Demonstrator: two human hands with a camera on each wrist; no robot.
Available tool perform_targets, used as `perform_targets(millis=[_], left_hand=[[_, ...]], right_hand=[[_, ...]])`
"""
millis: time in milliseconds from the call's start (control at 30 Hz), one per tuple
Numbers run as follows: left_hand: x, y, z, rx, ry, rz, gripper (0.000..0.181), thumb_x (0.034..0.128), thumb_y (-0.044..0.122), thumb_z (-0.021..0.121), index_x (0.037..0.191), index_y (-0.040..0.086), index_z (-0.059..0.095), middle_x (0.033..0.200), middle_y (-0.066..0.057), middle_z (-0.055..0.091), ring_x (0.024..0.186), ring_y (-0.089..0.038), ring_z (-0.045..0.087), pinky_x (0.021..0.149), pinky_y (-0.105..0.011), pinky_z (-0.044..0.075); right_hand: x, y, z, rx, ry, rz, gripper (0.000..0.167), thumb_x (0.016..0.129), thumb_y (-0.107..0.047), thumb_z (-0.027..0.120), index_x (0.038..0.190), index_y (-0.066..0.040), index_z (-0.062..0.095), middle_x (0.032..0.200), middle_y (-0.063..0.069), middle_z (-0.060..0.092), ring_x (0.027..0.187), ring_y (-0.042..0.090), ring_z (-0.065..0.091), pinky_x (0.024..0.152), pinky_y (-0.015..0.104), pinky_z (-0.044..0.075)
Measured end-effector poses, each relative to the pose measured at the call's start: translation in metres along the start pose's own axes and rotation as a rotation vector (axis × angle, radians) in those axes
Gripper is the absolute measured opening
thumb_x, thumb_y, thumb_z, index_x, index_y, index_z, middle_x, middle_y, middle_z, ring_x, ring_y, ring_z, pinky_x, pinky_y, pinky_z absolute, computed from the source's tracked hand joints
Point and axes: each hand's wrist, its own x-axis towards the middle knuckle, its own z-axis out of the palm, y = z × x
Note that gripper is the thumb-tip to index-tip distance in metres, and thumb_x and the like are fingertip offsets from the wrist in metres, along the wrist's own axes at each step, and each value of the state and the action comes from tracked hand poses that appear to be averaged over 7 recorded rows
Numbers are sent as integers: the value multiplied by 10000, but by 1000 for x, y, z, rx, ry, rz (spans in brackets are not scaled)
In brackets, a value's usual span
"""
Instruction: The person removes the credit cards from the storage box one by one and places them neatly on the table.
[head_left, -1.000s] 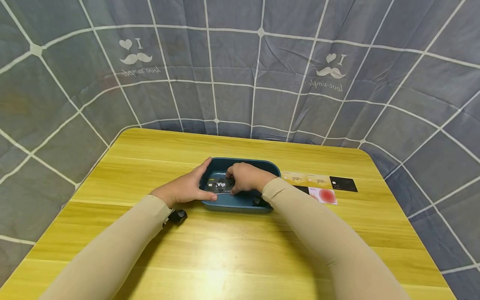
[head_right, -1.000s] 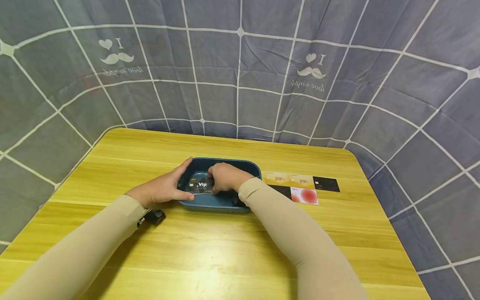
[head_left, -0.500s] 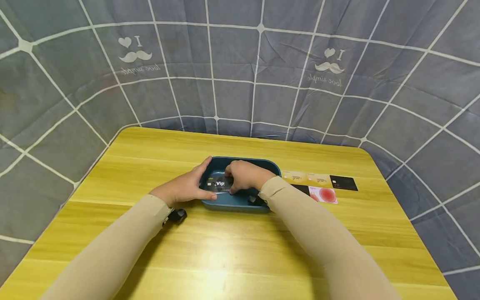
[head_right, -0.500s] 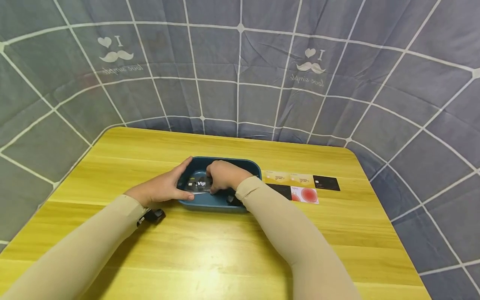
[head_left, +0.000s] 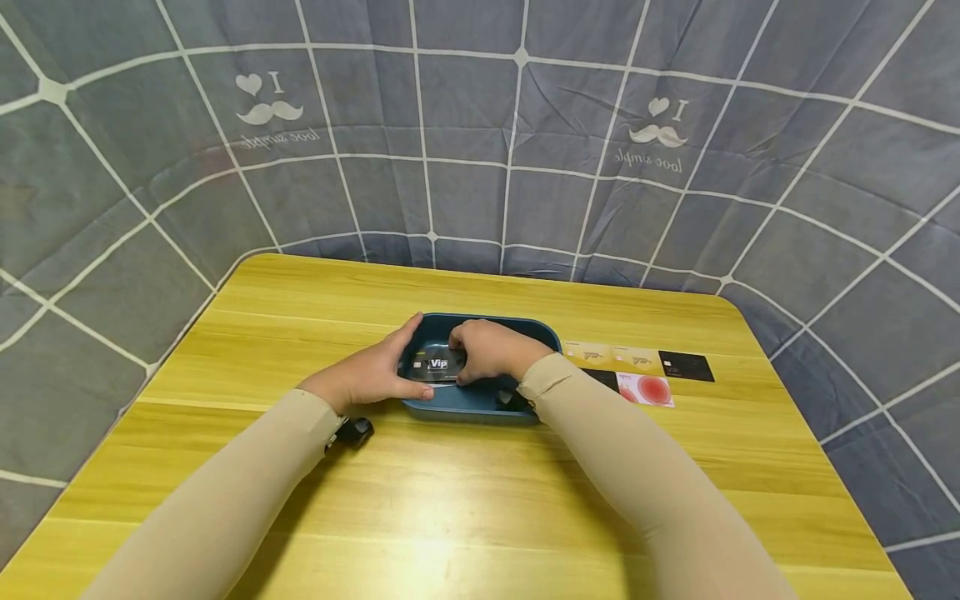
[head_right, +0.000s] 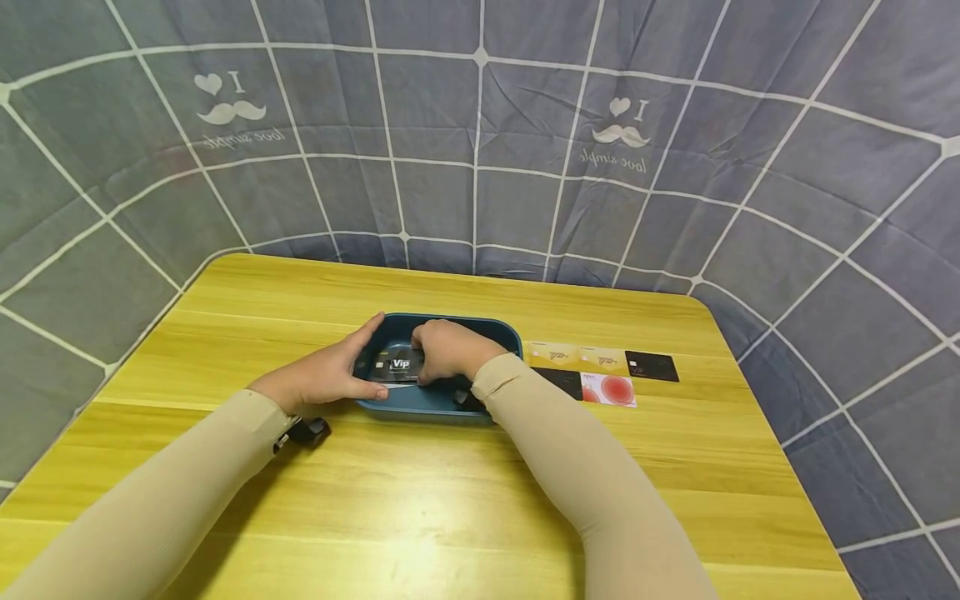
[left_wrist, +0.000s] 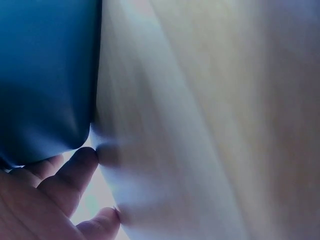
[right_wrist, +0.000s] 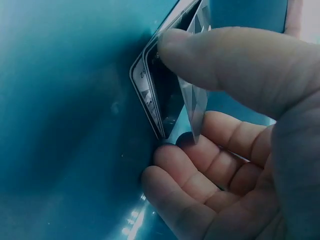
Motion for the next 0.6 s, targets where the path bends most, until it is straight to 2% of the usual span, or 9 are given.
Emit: perform_targets(millis=[333, 600], left_hand=[[0, 3, -1, -9, -6, -6, 1278, 874, 481, 841, 1699, 286, -115, 1786, -121, -11, 1633, -392, 157, 1279, -631, 241], [1, 13, -5, 73, -27, -35, 1289, 863, 533, 831, 1701, 267, -112, 1783, -144, 13, 1624, -410, 183, 1266, -633, 271]], right_hand=[[-6, 3, -7, 31, -6, 24, 533, 886, -265, 849, 1344, -54, 676, 1194, 62, 721, 979, 179, 662, 951, 370, 578], [-14, 12, -15, 83, 3, 13, 488, 895, -244, 835, 1326, -72, 685, 1150, 44, 723, 943, 184, 656, 913, 378, 578]])
